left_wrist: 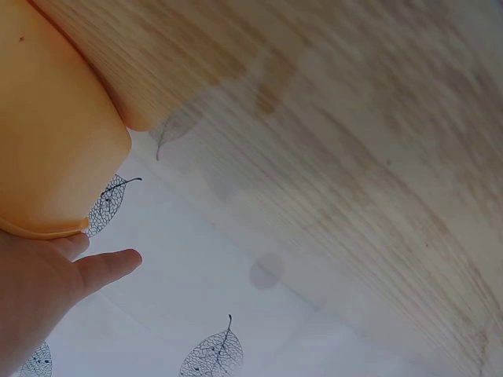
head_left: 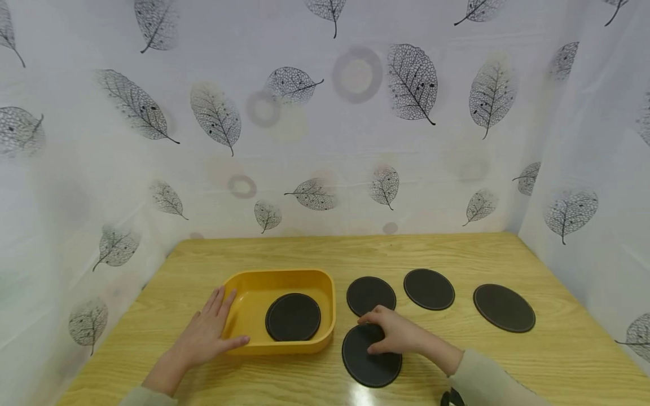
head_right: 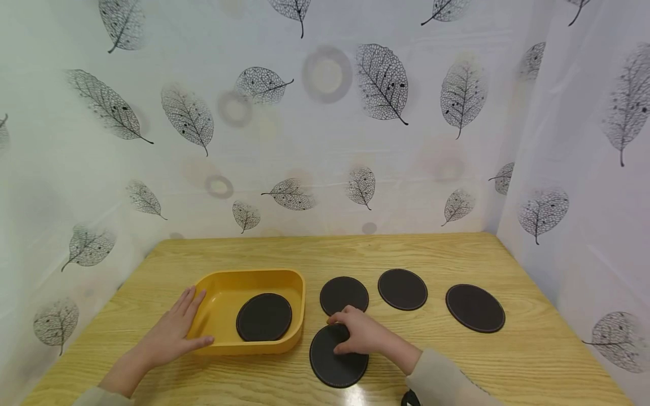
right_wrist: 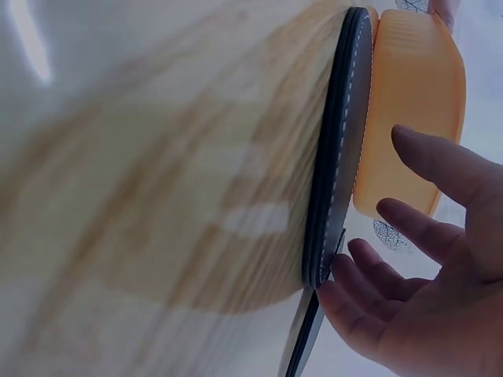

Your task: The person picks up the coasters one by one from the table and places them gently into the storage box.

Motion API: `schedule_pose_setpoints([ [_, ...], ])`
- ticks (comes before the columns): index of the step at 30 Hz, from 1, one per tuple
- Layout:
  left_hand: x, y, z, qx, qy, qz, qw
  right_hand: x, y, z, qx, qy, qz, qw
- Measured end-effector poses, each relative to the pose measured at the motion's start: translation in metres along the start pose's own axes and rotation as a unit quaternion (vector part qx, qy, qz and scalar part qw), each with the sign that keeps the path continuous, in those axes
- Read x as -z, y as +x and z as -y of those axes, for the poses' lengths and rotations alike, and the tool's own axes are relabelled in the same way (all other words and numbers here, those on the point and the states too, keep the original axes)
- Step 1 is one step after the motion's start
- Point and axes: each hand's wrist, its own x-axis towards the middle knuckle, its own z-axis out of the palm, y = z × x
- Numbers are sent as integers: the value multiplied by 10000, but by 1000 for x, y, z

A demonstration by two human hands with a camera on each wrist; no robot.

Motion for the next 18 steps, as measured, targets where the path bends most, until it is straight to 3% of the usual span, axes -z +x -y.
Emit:
schedule_pose_setpoints([
  [8, 0, 0, 0, -14, 11, -38, 10000, -2, -2, 3, -242, -264, 246, 9991],
  [18, 0, 0, -1, -14, -4, -27, 10000, -2, -4, 8, -142, -639, 409, 9970],
])
